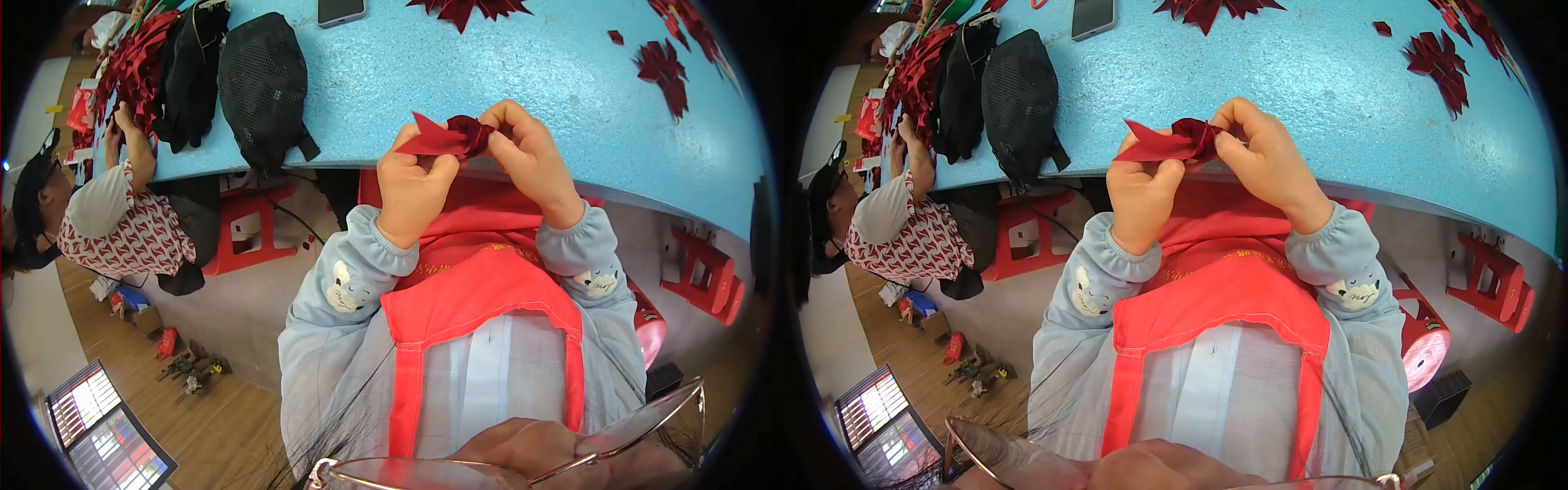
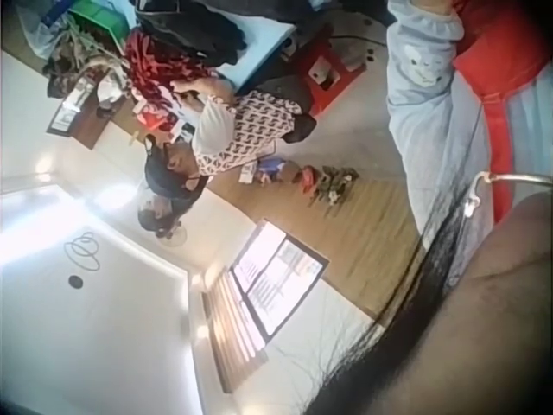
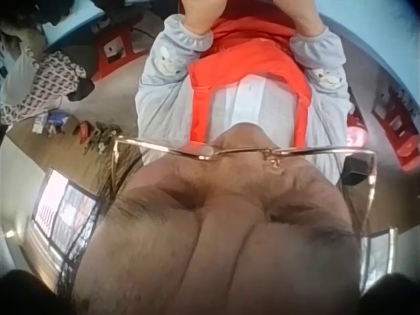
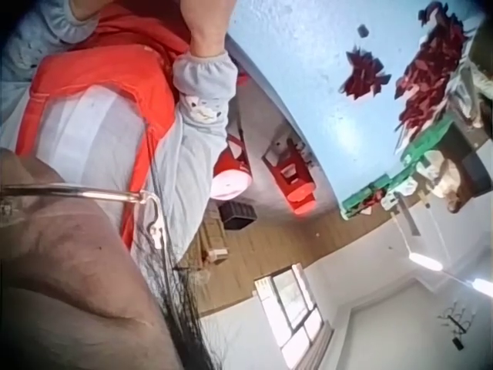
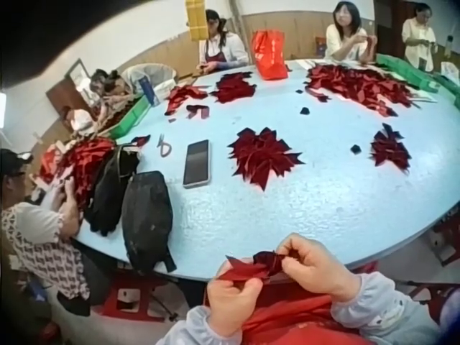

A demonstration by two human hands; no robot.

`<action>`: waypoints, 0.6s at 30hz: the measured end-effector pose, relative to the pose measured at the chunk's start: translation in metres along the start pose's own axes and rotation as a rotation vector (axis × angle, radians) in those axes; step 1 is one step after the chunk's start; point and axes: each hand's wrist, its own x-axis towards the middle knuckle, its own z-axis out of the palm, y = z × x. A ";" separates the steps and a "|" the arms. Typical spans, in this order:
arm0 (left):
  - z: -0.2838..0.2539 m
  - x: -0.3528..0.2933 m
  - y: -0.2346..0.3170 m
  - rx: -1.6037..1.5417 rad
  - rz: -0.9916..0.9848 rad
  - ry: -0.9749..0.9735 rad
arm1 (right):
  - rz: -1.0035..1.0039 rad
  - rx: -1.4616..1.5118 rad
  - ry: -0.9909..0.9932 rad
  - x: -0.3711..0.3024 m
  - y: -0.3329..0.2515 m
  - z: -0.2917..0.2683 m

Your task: Assembling decorative red bows from fabric ribbon strips.

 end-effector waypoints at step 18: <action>0.005 0.000 0.006 -0.250 -0.098 -0.060 | 0.023 0.256 0.140 -0.004 0.003 0.000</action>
